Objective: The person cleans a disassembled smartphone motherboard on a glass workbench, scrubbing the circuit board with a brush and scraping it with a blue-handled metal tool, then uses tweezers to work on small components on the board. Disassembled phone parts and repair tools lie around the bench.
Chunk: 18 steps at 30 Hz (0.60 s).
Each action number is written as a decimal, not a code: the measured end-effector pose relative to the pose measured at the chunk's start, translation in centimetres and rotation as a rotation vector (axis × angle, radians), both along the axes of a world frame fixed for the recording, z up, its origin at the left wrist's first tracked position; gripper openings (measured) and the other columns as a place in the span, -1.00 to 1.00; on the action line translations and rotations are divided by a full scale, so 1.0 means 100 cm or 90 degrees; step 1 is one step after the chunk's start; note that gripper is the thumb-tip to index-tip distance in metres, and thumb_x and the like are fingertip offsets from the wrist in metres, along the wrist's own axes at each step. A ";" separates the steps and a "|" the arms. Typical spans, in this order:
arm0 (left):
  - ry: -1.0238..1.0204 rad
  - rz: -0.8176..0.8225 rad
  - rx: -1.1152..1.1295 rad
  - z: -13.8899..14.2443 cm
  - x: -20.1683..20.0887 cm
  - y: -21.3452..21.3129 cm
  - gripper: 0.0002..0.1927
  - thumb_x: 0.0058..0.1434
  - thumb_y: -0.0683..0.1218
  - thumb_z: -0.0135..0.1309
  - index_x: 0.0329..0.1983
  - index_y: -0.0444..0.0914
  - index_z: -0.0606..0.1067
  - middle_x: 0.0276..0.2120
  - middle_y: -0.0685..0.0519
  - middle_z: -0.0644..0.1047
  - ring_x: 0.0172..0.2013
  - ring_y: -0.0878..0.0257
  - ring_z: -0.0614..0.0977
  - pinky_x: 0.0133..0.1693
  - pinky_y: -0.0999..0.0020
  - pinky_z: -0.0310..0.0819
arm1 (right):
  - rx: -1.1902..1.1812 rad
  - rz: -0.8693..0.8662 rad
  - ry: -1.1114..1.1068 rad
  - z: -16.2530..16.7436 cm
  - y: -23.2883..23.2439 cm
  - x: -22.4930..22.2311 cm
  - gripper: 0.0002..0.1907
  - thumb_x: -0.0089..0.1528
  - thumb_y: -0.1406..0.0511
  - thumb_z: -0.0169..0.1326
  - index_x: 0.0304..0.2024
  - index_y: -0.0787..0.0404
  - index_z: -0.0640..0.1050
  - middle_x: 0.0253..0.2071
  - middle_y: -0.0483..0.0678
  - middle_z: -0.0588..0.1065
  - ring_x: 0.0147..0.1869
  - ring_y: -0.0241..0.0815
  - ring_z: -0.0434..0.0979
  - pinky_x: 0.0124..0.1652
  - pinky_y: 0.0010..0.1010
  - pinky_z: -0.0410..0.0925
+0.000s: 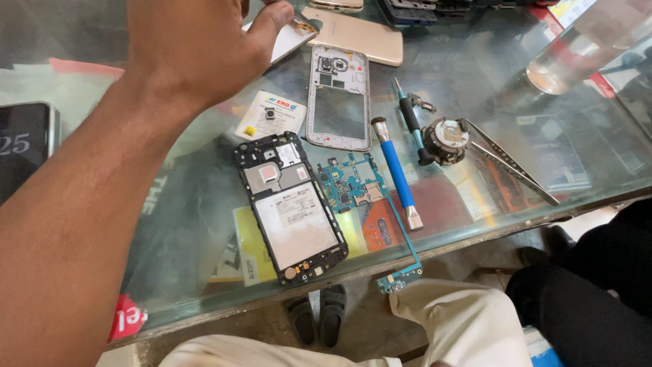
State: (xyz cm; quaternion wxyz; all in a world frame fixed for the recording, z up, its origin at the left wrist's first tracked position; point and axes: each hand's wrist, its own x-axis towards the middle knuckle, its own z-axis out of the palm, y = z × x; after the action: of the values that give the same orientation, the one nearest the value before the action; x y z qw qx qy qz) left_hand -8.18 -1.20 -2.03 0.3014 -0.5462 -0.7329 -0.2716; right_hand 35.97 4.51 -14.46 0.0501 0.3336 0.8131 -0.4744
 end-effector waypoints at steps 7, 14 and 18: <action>0.043 -0.058 -0.001 0.012 0.019 -0.013 -0.90 0.30 -0.05 0.32 -0.16 -0.13 0.74 -0.50 0.09 0.56 -0.54 0.19 0.53 -0.47 0.27 0.34 | 0.010 0.029 -0.053 -0.035 0.003 0.030 -0.61 0.22 0.31 0.20 0.10 0.27 0.58 -0.04 -0.05 0.60 -0.01 -0.20 0.65 -0.01 -0.38 0.44; 0.036 -0.016 -0.040 0.029 0.032 -0.017 -0.91 0.19 -0.08 0.35 -0.31 -0.20 0.71 -0.55 0.06 0.51 -0.56 0.12 0.52 -0.53 0.22 0.30 | -0.008 0.065 -0.081 -0.056 0.011 0.033 -0.61 0.20 0.28 0.23 0.08 0.23 0.60 -0.11 -0.07 0.60 -0.08 -0.22 0.64 -0.08 -0.41 0.44; -0.016 -0.015 -0.076 0.029 0.038 -0.017 -0.90 0.27 -0.05 0.32 -0.27 -0.17 0.69 -0.52 0.08 0.49 -0.51 0.12 0.52 -0.47 0.20 0.31 | -0.016 0.075 -0.092 -0.063 0.014 0.032 -0.61 0.19 0.26 0.24 0.07 0.21 0.61 -0.15 -0.09 0.60 -0.12 -0.24 0.63 -0.12 -0.42 0.44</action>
State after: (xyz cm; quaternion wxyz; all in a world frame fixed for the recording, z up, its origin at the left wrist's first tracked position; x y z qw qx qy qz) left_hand -4.36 -2.87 0.87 0.2559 -0.5680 -0.7451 -0.2380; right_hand 39.13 5.95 -20.73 0.1405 0.3179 0.8196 -0.4554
